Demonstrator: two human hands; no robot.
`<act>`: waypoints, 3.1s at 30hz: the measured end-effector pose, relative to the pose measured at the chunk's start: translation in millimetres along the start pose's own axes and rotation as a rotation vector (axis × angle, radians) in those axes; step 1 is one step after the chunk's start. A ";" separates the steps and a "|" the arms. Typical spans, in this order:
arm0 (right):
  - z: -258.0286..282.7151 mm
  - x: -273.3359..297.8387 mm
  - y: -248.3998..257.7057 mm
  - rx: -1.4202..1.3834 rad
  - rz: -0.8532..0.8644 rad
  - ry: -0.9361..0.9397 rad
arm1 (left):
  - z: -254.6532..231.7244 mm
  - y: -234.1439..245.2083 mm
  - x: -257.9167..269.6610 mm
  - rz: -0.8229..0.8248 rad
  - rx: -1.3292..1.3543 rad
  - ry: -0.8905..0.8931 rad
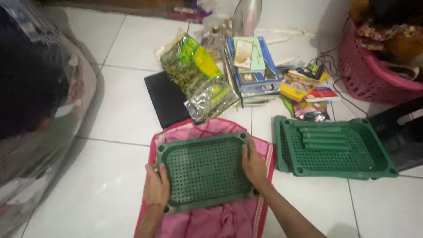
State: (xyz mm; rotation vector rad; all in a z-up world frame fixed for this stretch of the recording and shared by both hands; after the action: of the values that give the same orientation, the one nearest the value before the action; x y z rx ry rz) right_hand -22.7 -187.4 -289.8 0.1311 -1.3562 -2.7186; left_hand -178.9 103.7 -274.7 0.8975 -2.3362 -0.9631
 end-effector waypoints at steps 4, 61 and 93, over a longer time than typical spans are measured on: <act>7.3 -1.1 48.3 -0.476 -0.103 0.303 | -18.6 45.9 6.0 -0.110 0.179 -0.223; 38.8 -55.6 81.9 -0.023 -0.381 0.277 | -38.8 57.4 -48.5 -0.380 -0.199 -0.340; 33.0 -70.8 -18.6 0.121 -0.060 0.182 | -74.7 -20.6 -98.6 -0.104 -0.375 -0.368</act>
State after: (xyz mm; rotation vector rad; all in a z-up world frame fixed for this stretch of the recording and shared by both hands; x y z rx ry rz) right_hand 42.5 -141.1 -282.7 0.4246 -1.4844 -2.5952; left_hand -57.5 129.6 -257.0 0.7416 -2.2892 -1.6626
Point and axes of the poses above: each hand's wrist, its own x-axis away from the middle knuckle, its own y-axis out of the back of the hand, z = x × y, the point moved 1 cm from there along -x, towards the middle knuckle, and after that the axes turned 2 degrees about y, right-handed, at the moved point
